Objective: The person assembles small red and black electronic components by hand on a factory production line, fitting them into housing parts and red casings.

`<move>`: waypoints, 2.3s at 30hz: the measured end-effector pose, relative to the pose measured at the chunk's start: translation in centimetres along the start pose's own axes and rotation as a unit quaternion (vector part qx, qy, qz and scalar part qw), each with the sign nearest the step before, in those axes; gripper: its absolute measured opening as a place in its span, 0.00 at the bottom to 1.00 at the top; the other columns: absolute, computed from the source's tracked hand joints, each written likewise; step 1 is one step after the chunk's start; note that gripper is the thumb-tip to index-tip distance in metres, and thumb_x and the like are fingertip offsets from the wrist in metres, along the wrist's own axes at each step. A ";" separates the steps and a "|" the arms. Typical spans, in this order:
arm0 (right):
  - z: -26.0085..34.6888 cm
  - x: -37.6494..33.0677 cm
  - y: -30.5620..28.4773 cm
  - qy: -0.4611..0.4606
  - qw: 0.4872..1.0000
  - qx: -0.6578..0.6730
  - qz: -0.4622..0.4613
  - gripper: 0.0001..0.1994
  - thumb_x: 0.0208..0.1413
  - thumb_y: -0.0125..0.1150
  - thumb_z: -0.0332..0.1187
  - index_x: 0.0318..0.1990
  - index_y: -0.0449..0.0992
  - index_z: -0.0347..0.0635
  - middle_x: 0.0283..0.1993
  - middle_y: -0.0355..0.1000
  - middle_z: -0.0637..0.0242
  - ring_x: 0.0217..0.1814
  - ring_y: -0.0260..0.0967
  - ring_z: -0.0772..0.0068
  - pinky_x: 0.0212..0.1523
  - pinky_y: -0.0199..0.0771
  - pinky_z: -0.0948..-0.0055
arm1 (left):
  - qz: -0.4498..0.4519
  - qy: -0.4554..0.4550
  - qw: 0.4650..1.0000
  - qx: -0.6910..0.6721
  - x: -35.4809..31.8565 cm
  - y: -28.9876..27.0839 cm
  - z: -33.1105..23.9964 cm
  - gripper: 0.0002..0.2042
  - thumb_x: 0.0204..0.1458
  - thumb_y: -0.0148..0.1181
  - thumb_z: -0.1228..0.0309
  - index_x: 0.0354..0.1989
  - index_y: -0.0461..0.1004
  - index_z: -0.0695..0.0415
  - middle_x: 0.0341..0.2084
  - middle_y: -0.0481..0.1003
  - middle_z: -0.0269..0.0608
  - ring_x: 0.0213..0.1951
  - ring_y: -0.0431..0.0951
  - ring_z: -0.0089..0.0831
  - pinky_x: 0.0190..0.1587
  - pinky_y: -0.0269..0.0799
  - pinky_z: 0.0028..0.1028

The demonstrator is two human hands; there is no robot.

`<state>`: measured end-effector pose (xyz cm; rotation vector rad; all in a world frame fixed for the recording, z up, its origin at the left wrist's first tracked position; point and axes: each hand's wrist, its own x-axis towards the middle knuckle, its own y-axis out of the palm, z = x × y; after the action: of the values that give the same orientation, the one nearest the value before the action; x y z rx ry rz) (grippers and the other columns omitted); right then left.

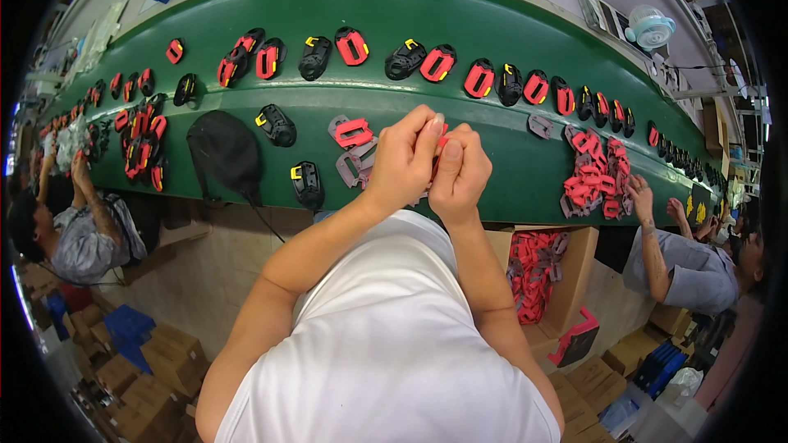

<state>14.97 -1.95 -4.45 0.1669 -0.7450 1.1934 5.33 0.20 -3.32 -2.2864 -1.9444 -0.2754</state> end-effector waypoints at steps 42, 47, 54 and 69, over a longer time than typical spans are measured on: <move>-14.0 15.1 20.4 0.313 0.930 0.192 -0.003 0.12 0.64 0.41 0.36 0.29 0.59 0.41 0.22 0.54 0.75 0.19 0.46 0.87 0.19 0.48 0.83 | -0.128 -0.045 0.755 0.642 31.1 -28.8 31.0 0.27 0.46 0.59 0.55 0.49 0.65 0.62 0.51 0.61 0.53 0.49 0.64 0.50 0.49 0.59 0.47; -14.4 12.6 19.7 0.291 0.934 0.210 0.001 0.12 0.64 0.41 0.36 0.28 0.60 0.41 0.22 0.54 0.75 0.19 0.45 0.87 0.19 0.48 0.83 | -0.207 -0.128 0.747 0.618 29.2 -29.5 31.3 0.35 0.38 0.66 0.57 0.54 0.60 0.61 0.50 0.61 0.53 0.49 0.65 0.49 0.50 0.57 0.46; -5.3 9.4 8.5 0.280 0.942 0.184 0.009 0.12 0.64 0.41 0.36 0.29 0.62 0.40 0.23 0.58 0.74 0.20 0.49 0.87 0.20 0.50 0.83 | -0.194 -0.094 0.887 0.408 20.0 -22.3 19.4 0.38 0.37 0.68 0.54 0.53 0.59 0.65 0.44 0.66 0.52 0.47 0.68 0.44 0.49 0.63 0.37; 1.5 7.1 -2.6 0.277 0.910 0.303 -0.053 0.09 0.56 0.57 0.28 0.40 0.71 0.31 0.30 0.70 0.69 0.31 0.65 0.84 0.33 0.64 0.85 | 0.077 -0.189 0.963 -0.175 5.2 -5.7 -1.5 0.19 0.57 0.49 0.65 0.54 0.61 0.62 0.37 0.66 0.31 0.41 0.65 0.17 0.47 0.61 0.20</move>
<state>17.83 1.79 1.63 0.3582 0.1485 1.2546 0.47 5.79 -0.86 -2.8888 -1.9956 -0.1872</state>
